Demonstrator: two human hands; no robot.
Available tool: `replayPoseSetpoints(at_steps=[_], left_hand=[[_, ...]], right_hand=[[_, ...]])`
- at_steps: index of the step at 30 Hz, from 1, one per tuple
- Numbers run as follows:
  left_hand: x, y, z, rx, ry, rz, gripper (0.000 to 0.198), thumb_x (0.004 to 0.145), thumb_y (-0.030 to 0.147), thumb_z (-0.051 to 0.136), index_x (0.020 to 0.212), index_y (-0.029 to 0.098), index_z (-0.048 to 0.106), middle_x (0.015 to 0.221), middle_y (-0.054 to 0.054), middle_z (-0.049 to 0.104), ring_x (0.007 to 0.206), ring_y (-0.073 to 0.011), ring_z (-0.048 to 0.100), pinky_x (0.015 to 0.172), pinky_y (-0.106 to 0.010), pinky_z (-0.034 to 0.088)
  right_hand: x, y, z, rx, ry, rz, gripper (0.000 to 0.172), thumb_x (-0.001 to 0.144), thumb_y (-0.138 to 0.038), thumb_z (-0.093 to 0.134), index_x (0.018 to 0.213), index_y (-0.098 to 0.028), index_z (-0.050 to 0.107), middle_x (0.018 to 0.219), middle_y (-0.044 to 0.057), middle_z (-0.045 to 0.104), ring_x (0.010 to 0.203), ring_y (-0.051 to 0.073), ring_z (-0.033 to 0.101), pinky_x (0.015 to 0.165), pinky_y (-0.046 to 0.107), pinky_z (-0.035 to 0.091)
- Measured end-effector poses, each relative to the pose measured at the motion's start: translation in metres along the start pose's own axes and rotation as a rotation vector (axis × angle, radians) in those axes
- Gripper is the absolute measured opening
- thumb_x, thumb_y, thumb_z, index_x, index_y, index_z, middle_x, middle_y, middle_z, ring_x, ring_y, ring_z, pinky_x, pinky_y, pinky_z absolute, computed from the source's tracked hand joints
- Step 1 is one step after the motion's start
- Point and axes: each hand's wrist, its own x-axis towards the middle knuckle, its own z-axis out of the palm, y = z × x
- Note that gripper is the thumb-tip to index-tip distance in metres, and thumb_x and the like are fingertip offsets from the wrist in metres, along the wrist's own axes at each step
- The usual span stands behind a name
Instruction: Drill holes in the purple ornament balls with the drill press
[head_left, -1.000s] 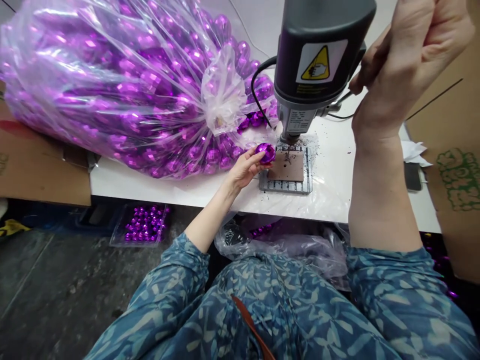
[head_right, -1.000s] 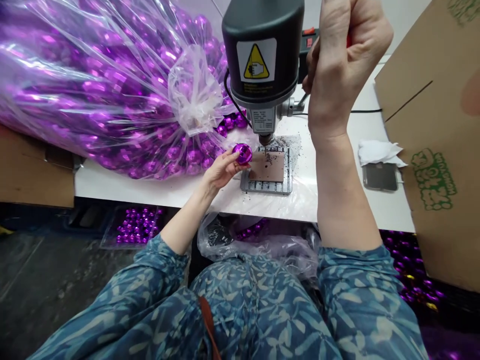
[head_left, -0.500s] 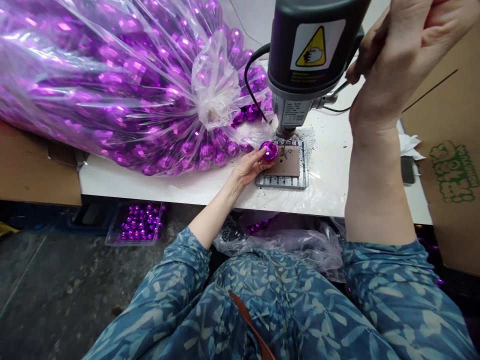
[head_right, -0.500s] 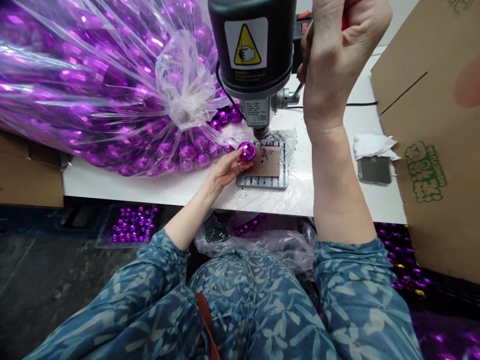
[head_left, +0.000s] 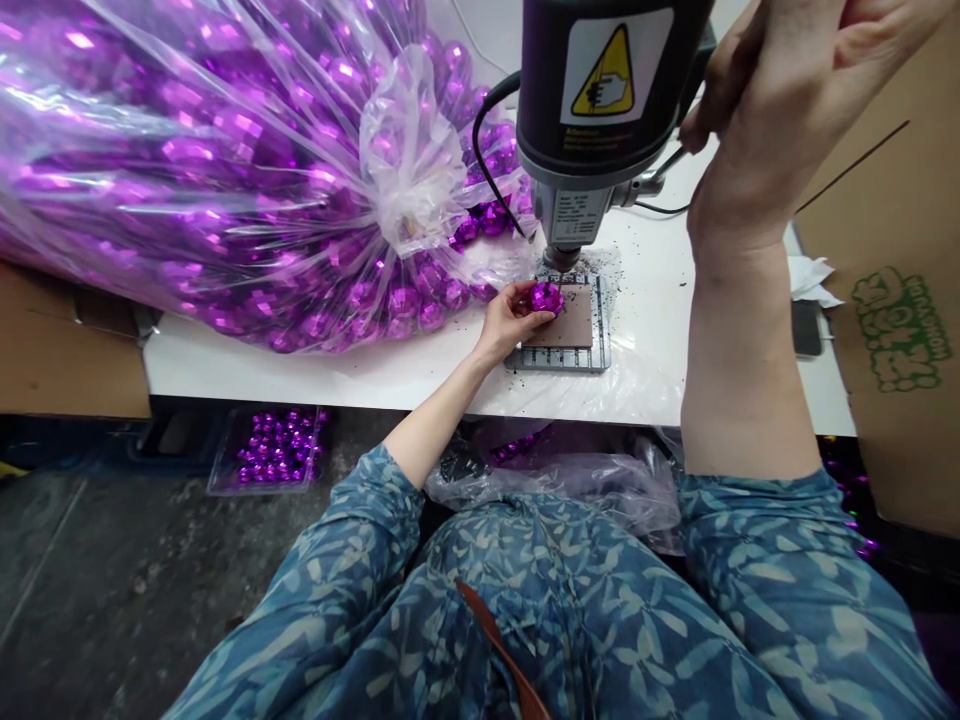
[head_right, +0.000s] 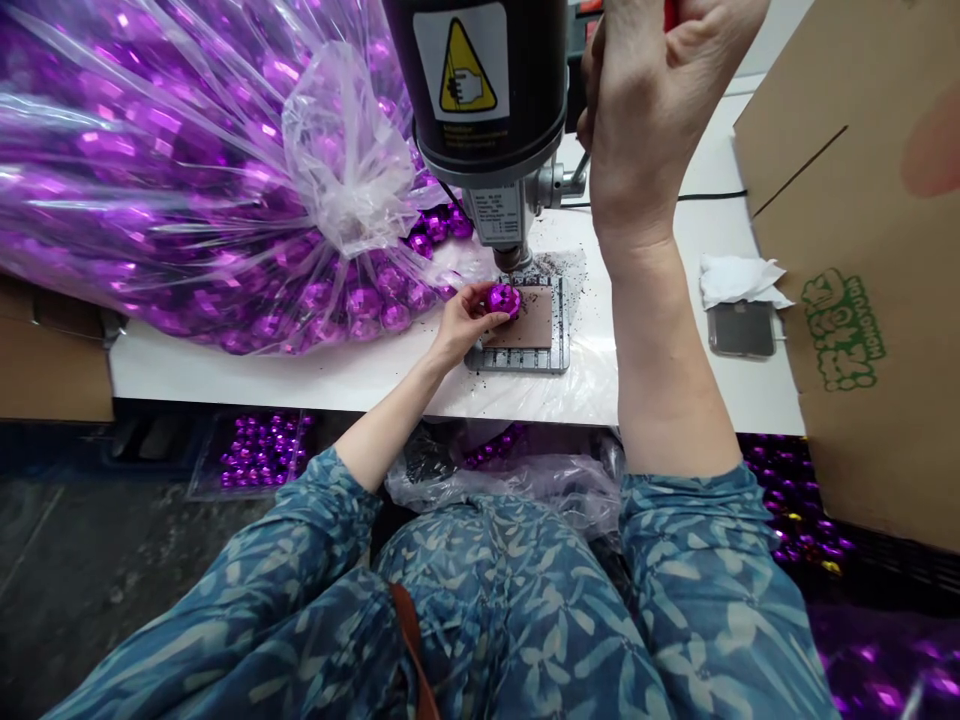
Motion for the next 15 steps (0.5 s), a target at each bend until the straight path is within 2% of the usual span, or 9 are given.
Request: replayPoseSetpoints(at_steps=[5, 7, 10, 13, 15], left_hand=[[-0.002, -0.005, 0.008, 0.243, -0.013, 0.134, 0.062, 0.067, 0.025, 0.093, 0.122, 0.020, 0.066, 0.108, -0.006, 0.078, 0.092, -0.0215, 0.073, 0.082, -0.036, 0.060], [-0.004, -0.007, 0.012, 0.356, -0.008, 0.222, 0.060, 0.069, 0.025, 0.092, 0.123, 0.020, 0.066, 0.109, -0.006, 0.077, 0.099, -0.0243, 0.072, 0.088, -0.038, 0.059], [-0.007, -0.011, 0.014, 0.471, -0.010, 0.342, 0.057, 0.072, 0.026, 0.091, 0.123, 0.020, 0.065, 0.121, -0.010, 0.074, 0.116, -0.0287, 0.068, 0.101, -0.045, 0.056], [-0.008, -0.016, 0.015, 0.456, -0.053, 0.409, 0.058, 0.079, 0.033, 0.087, 0.129, 0.020, 0.060, 0.134, -0.013, 0.070, 0.126, -0.0291, 0.066, 0.109, -0.047, 0.053], [-0.009, -0.019, 0.014, 0.436, -0.068, 0.440, 0.059, 0.084, 0.043, 0.084, 0.132, 0.021, 0.058, 0.140, -0.014, 0.067, 0.133, -0.0295, 0.063, 0.113, -0.048, 0.051]], right_hand=[[-0.001, -0.008, 0.003, 0.015, -0.030, 0.035, 0.040, 0.091, -0.036, 0.043, 0.063, -0.020, 0.019, 0.049, -0.003, 0.018, 0.041, -0.002, 0.030, 0.048, 0.018, 0.020], [-0.002, -0.011, 0.003, 0.020, -0.029, 0.040, 0.046, 0.088, -0.044, 0.049, 0.063, -0.020, 0.019, 0.049, -0.004, 0.019, 0.041, -0.003, 0.031, 0.048, 0.017, 0.020], [-0.004, -0.013, 0.003, 0.018, -0.023, 0.054, 0.047, 0.085, -0.048, 0.055, 0.066, -0.020, 0.022, 0.048, -0.005, 0.021, 0.041, -0.003, 0.032, 0.048, 0.017, 0.020], [-0.004, -0.011, 0.001, -0.001, -0.041, 0.050, 0.047, 0.085, -0.050, 0.055, 0.068, -0.020, 0.023, 0.048, -0.006, 0.021, 0.041, -0.004, 0.031, 0.048, 0.017, 0.019], [-0.003, -0.009, 0.001, -0.018, -0.079, 0.030, 0.051, 0.084, -0.057, 0.052, 0.069, -0.020, 0.021, 0.048, -0.006, 0.021, 0.041, -0.005, 0.030, 0.048, 0.016, 0.019]])
